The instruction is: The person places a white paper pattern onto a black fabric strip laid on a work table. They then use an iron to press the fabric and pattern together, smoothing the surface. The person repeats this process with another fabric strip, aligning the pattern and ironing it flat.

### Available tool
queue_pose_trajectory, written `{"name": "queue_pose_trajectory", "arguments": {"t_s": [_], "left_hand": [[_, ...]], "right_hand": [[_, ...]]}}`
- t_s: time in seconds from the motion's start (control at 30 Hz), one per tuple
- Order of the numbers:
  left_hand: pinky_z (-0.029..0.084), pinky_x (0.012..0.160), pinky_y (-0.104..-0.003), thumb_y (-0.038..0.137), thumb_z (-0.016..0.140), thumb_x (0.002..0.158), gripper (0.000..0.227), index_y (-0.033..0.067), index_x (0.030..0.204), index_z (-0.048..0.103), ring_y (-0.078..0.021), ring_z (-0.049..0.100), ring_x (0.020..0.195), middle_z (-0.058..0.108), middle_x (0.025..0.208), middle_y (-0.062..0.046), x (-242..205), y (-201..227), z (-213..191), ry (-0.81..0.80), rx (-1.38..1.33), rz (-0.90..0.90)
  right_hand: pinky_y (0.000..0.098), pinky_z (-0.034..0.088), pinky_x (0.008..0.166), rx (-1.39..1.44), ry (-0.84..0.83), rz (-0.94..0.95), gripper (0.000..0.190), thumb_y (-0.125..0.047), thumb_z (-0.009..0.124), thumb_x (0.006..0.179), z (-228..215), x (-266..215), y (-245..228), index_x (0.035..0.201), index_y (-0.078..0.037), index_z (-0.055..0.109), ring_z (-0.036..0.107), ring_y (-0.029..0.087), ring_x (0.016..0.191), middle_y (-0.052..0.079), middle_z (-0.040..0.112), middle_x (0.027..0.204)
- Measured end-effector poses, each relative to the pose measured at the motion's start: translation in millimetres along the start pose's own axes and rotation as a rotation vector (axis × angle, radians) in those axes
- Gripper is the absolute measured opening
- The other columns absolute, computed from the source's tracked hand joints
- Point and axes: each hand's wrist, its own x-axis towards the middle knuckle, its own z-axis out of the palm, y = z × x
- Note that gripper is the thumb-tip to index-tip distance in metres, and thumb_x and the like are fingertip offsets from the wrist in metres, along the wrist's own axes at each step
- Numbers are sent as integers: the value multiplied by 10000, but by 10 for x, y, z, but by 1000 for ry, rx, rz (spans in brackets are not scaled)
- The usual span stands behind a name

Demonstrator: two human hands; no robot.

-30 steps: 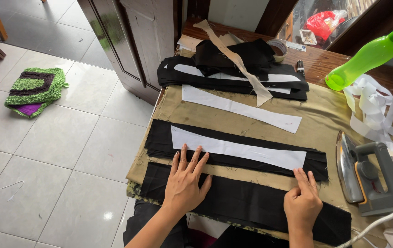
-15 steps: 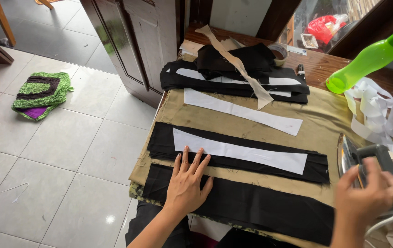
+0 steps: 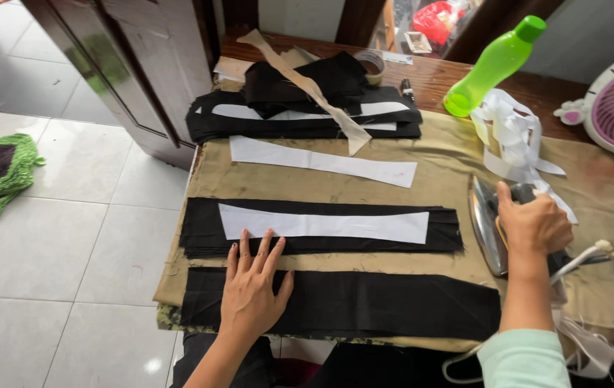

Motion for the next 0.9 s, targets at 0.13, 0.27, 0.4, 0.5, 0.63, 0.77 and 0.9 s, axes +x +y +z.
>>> {"name": "queue_pose_trajectory", "arguments": {"t_s": [0.13, 0.27, 0.4, 0.5, 0.63, 0.77, 0.9], "left_hand": [[229, 1227, -547, 468, 516, 999, 617, 170, 1537, 468, -437, 225, 1551, 411, 1631, -73, -6, -3, 7, 14, 26, -2], [228, 1226, -559, 456, 529, 988, 616, 170, 1530, 475, -448, 222, 1552, 417, 1628, -75, -6, -5, 35, 12, 19, -11], [227, 1229, -550, 456, 535, 987, 617, 178, 1534, 471, -439, 227, 1553, 420, 1628, -68, -1, -8, 27, 26, 16, -9], [232, 1228, -530, 466, 544, 985, 625, 189, 1540, 464, -411, 225, 1559, 418, 1631, -46, -18, -17, 29, 28, 15, -17], [163, 1254, -479, 547, 471, 1013, 745, 155, 1627, 315, -269, 207, 1584, 305, 1689, -77, -17, -112, 89, 45, 69, -87], [81, 1225, -575, 605, 379, 1015, 719, 222, 1620, 318, -323, 100, 1587, 311, 1677, 55, 35, -274, 42, -63, 113, -243], [156, 1223, -550, 499, 457, 1010, 575, 295, 1548, 459, -323, 218, 1573, 391, 1649, 34, 64, -285, -24, 43, 75, -274]], "right_hand": [[530, 501, 564, 134, 197, -81, 618, -796, 772, 876, -127, -152, -25, 780, -187, 791, 704, 464, 709, 176, 740, 758], [314, 399, 555, 256, 255, -380, 612, -775, 631, 997, -415, -511, -304, 745, -231, 752, 577, 177, 552, -63, 593, 574], [355, 356, 478, 399, 267, -739, 496, -683, 710, 817, -504, -942, -815, 629, -225, 670, 524, 200, 495, -30, 566, 532], [356, 332, 440, 428, 277, -867, 534, -632, 747, 759, -479, -1145, -1056, 552, -197, 517, 468, 202, 450, -30, 474, 485], [367, 318, 433, 353, 352, -870, 581, -626, 778, 752, -433, -1157, -1150, 556, -197, 439, 484, 248, 452, -21, 442, 480], [348, 300, 435, 372, 364, -879, 599, -629, 778, 777, -401, -1177, -1120, 550, -194, 434, 435, 225, 441, -30, 410, 475], [352, 315, 450, 383, 391, -875, 594, -617, 785, 796, -395, -1168, -1134, 564, -191, 443, 458, 234, 450, -23, 432, 485]]}}
